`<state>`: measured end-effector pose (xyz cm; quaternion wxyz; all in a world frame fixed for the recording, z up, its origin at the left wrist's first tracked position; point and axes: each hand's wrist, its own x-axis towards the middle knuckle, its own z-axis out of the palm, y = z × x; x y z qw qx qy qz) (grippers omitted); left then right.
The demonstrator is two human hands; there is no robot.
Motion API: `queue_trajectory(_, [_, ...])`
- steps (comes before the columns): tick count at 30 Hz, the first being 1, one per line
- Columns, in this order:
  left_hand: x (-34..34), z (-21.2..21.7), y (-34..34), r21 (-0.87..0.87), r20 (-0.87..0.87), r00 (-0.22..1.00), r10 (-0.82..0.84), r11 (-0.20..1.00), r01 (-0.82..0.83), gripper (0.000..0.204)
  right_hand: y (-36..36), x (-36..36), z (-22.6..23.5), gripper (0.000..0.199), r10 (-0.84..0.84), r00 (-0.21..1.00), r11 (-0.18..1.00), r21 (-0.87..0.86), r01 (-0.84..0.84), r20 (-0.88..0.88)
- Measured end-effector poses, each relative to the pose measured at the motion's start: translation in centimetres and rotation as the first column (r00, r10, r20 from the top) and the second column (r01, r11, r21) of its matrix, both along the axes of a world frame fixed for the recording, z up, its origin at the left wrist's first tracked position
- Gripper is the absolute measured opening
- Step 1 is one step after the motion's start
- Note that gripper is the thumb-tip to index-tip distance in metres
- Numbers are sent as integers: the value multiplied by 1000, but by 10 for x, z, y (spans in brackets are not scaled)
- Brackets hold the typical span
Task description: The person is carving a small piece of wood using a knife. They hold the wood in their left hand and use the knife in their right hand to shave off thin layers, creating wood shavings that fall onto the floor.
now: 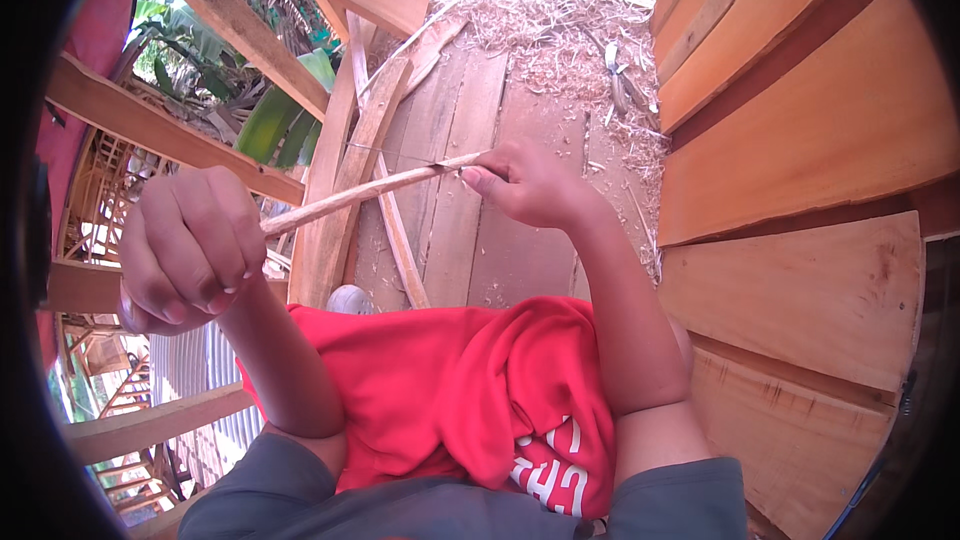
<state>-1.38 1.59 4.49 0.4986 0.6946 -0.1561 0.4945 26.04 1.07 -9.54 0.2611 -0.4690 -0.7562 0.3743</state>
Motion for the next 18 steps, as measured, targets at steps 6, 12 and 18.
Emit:
queue_trajectory(6, [0, 1, -6, -169, 48, 983, 176, 972, -166, 21, 8, -3, -18, 36, -336, 894, 936, 3, 351, 295])
queue_trajectory(12, [8, 0, -15, -415, 106, 896, 432, 838, -355, 29, 10, -24, -33, 40, -403, 915, 914, 44, 402, 1])
queue_trajectory(18, [0, -8, -8, -393, 175, 910, 376, 874, -286, 40, 1, -41, -22, 39, -436, 894, 900, 40, 434, 104])
